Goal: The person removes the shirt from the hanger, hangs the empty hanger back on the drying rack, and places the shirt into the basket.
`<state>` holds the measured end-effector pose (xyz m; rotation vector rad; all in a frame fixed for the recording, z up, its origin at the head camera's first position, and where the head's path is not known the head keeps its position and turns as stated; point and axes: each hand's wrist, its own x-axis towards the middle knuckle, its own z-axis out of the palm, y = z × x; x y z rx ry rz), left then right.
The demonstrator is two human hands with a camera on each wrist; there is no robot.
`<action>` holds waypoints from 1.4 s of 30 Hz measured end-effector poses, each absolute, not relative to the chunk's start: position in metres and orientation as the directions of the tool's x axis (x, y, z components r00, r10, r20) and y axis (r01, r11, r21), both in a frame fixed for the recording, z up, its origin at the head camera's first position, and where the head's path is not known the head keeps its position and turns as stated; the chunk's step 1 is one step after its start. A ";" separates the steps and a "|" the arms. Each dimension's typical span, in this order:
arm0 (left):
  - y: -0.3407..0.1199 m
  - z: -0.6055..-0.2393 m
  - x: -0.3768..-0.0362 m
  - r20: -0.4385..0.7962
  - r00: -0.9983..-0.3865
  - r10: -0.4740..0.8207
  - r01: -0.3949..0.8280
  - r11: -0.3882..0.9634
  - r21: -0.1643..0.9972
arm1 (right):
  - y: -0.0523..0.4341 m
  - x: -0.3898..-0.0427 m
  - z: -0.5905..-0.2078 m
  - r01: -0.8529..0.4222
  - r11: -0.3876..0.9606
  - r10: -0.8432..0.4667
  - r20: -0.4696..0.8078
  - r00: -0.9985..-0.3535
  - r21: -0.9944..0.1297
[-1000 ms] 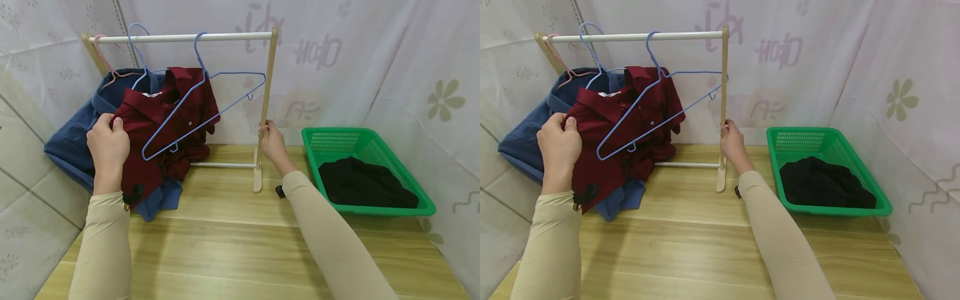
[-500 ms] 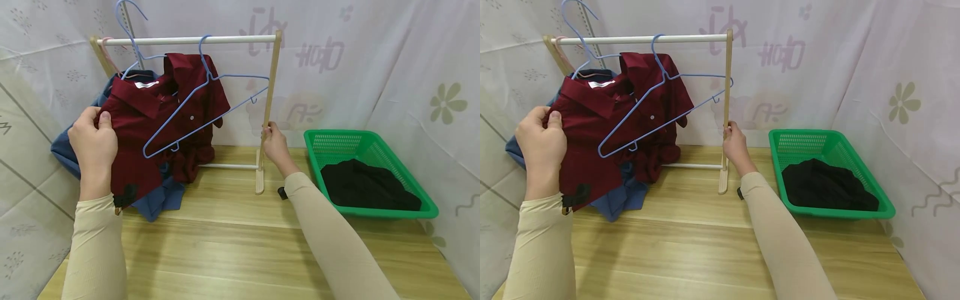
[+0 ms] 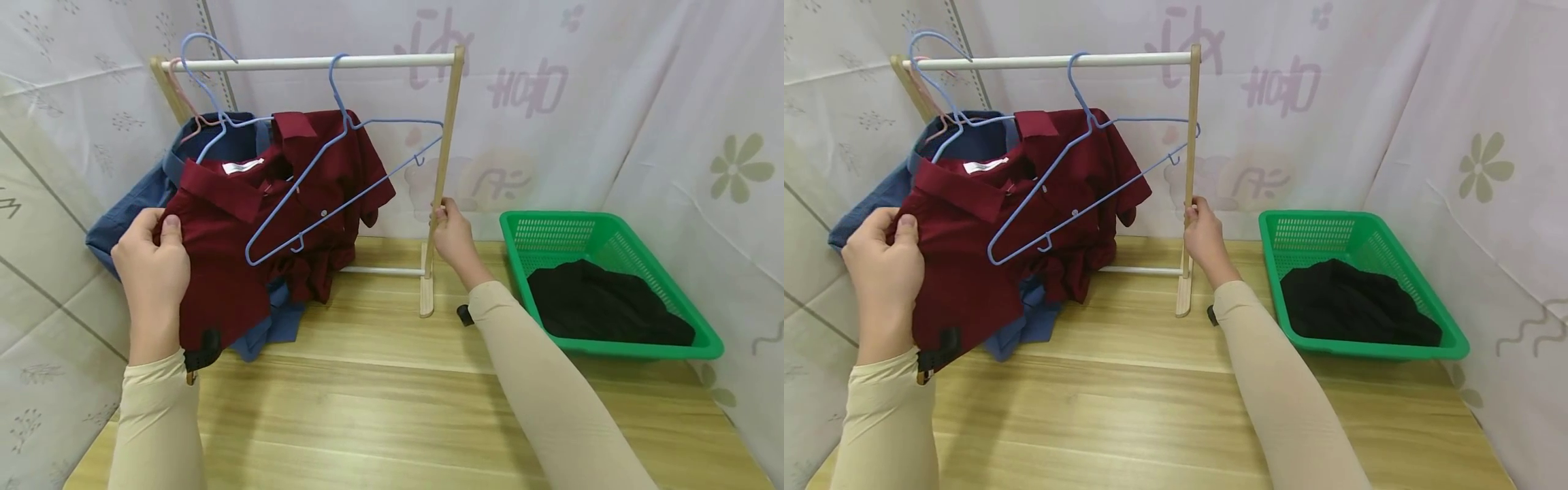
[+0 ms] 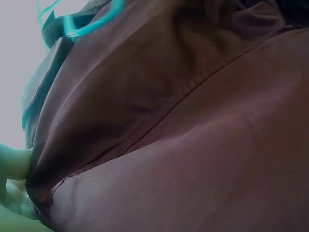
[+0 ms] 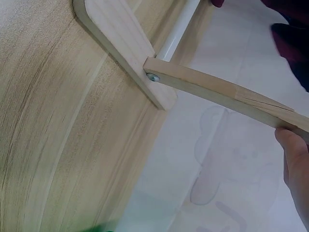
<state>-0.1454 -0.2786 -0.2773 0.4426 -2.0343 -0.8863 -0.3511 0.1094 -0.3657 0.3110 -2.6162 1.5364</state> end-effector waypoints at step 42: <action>-0.307 -0.391 -0.055 0.675 -0.639 -0.368 0.231 0.746 0.625 | 0.108 -0.347 -0.366 -0.268 0.488 -0.109 0.246 -0.963 -0.831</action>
